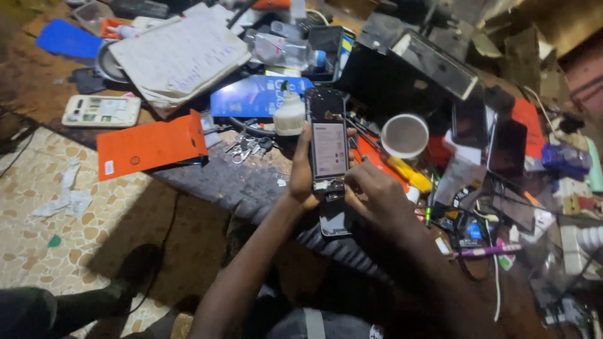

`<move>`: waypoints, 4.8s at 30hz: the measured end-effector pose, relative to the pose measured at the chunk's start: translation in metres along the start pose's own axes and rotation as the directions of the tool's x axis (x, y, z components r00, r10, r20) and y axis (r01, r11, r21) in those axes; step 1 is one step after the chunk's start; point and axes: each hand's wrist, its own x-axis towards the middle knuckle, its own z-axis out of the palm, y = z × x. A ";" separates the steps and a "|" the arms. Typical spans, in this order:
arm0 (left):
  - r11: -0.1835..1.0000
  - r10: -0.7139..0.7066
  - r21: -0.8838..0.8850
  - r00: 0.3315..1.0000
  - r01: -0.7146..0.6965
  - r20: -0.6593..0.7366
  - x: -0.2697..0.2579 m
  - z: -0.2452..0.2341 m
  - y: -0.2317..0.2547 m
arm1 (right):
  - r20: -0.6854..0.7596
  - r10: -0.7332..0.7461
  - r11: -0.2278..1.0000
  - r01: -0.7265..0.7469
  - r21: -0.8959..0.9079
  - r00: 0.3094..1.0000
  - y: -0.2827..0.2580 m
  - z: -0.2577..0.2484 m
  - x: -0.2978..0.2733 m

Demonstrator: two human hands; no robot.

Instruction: Repairing a Nokia smartphone by unscrewing internal components and prying the frame on a cluttered desk.

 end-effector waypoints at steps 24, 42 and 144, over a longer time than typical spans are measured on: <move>1.000 0.030 -0.001 1.000 -0.030 0.008 -0.008 0.004 -0.003 | -0.057 -0.154 0.980 0.146 -0.132 0.986 0.001 0.002 -0.003; 0.992 0.050 0.116 0.998 -0.046 -0.031 -0.001 -0.005 -0.001 | 0.030 -0.219 0.879 0.210 -0.428 0.975 0.001 0.014 -0.008; 0.993 -0.118 0.036 0.991 0.116 0.064 -0.007 -0.002 0.006 | 0.273 -0.077 0.971 0.010 0.240 0.959 -0.033 -0.030 0.034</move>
